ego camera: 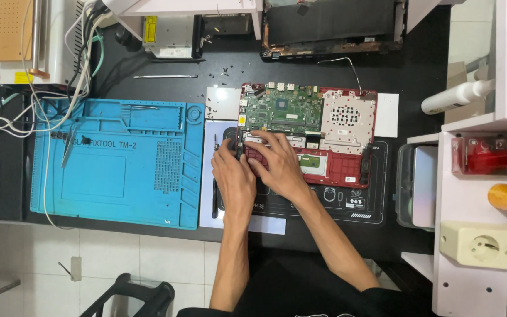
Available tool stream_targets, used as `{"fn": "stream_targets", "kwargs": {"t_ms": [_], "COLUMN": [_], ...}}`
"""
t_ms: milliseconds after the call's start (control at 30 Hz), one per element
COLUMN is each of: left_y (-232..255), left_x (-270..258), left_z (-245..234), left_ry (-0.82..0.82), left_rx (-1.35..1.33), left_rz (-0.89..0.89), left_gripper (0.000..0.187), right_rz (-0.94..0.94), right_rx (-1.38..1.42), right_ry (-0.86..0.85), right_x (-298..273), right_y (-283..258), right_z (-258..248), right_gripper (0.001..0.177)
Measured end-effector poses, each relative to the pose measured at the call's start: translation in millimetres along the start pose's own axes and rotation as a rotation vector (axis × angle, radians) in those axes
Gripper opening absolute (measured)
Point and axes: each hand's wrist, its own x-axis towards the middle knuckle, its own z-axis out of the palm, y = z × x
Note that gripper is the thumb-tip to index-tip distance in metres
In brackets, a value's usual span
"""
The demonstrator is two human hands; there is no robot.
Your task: The person disassembles a red laptop by removing screws and detaching the motherboard. They use a screwdriver to loosen screws and a prying tool to separate components, placing removed parts on the workbench.
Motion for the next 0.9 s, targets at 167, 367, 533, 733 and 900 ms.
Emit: {"fn": "stream_targets", "kwargs": {"t_ms": [167, 367, 533, 733, 900], "left_y": [0.6, 6.8, 0.2, -2.0, -0.9], "left_x": [-1.0, -4.2, -2.3, -3.9, -3.1], "left_z": [-9.7, -5.6, 4.4, 9.8, 10.6], "left_ry": [0.004, 0.035, 0.041, 0.045, 0.018], "left_rx": [-0.065, -0.058, -0.047, -0.091, -0.062], "left_rz": [-0.022, -0.055, -0.066, -0.053, -0.11], "left_gripper": [0.036, 0.032, 0.041, 0.046, 0.048], "right_rz": [0.031, 0.0, 0.011, 0.017, 0.019], "right_rx": [0.002, 0.012, 0.007, 0.037, 0.023], "right_ry": [-0.024, 0.002, 0.011, 0.01, 0.014], "right_x": [0.1, 0.0, 0.4, 1.0, 0.5], "right_y": [-1.2, -3.1, -2.6, -4.5, -0.5], "right_z": [-0.4, -1.4, -1.4, -2.4, -1.2], "right_gripper": [0.042, 0.04, 0.035, 0.035, 0.039]}}
